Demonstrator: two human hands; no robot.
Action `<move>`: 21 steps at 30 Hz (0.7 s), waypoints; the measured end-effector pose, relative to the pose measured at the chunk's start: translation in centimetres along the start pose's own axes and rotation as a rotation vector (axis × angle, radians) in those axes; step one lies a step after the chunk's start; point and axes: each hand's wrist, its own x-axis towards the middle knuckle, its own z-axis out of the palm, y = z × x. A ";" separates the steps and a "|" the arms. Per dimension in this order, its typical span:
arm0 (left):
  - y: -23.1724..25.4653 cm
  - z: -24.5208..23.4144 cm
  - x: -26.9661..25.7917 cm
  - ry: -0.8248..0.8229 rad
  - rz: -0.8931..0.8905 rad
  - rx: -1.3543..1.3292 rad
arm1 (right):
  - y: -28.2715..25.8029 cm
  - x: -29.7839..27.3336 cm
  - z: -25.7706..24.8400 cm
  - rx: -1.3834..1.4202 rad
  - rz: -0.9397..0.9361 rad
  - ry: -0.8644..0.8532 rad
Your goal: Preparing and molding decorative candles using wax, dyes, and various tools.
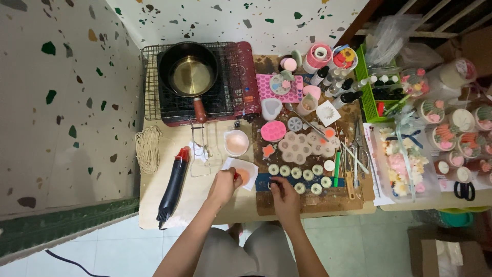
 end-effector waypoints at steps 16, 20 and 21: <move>-5.5 0.9 -0.3 -0.037 -0.443 -0.975 | 0.4 0.4 1.5 0.072 -0.011 -0.111; -5.2 0.6 -1.9 -0.108 -0.540 -1.300 | -5.1 0.9 1.7 -0.035 -0.170 -0.126; -4.4 0.2 -2.2 -0.126 -0.542 -1.310 | -5.7 1.0 1.7 -0.006 -0.175 -0.133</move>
